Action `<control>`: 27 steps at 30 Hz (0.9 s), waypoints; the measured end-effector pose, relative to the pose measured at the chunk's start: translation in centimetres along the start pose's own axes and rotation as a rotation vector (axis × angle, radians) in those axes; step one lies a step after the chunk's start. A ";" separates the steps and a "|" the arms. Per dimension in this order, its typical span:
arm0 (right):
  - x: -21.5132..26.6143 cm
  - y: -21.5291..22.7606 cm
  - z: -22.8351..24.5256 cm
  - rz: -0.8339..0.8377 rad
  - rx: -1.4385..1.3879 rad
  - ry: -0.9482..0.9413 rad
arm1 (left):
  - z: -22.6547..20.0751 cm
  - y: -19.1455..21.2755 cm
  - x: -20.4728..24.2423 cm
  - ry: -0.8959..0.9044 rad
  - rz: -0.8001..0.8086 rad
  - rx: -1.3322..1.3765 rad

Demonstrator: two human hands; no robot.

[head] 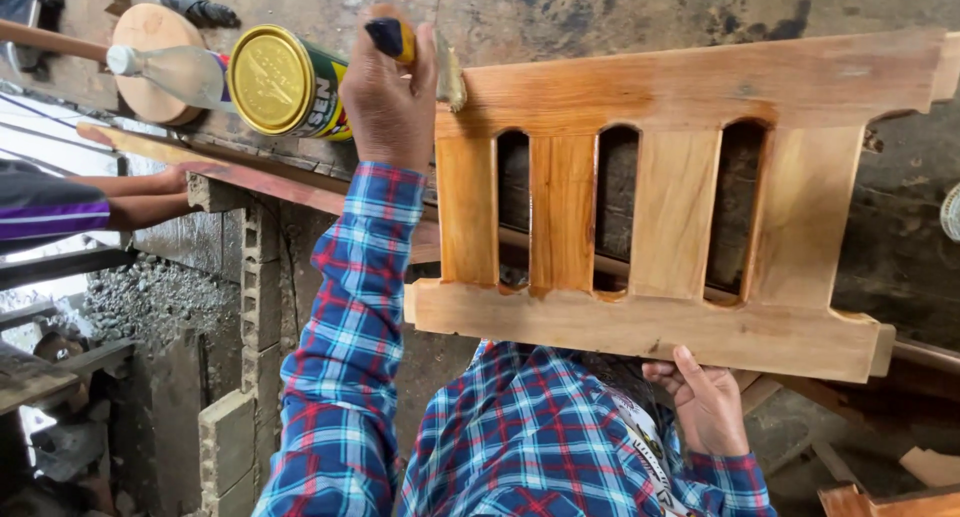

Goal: The person applies a clear finish to a wooden chair back using a brush. They dip the brush into a container of varnish and coat the slats and frame, flipping the piece over to cover all surfaces.

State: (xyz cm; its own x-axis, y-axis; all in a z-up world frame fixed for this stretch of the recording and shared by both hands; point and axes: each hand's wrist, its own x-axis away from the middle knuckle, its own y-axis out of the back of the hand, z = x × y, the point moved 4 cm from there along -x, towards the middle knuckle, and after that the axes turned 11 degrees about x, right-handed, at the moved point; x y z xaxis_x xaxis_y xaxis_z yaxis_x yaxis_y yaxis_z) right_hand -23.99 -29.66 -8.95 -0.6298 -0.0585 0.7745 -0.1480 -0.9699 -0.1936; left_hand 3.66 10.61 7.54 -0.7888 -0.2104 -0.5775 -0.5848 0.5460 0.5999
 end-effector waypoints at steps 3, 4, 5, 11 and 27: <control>0.0 0.3 -0.2 -0.011 0.010 -0.019 | -0.2 -2.3 1.2 0.022 0.055 -0.001; 0.0 0.3 -0.1 -0.012 0.005 -0.026 | -0.3 -4.1 2.1 0.078 0.061 0.028; 0.0 0.3 0.0 -0.012 0.000 -0.033 | -0.3 -5.8 3.0 0.134 0.066 0.058; -0.3 1.2 -0.7 0.015 -0.051 0.021 | -10.2 -10.5 4.6 0.085 0.306 0.331; -0.5 1.0 -1.0 -0.023 -0.065 0.050 | 2.4 3.3 3.2 -0.050 0.341 -0.329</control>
State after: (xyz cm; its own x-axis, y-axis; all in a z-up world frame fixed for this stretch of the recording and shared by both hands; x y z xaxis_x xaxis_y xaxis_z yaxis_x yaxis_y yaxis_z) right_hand -24.57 -30.36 -10.12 -0.6628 -0.0224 0.7485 -0.2113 -0.9533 -0.2157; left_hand -0.31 13.75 6.36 -0.9409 -0.0195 -0.3381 -0.3290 0.2892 0.8990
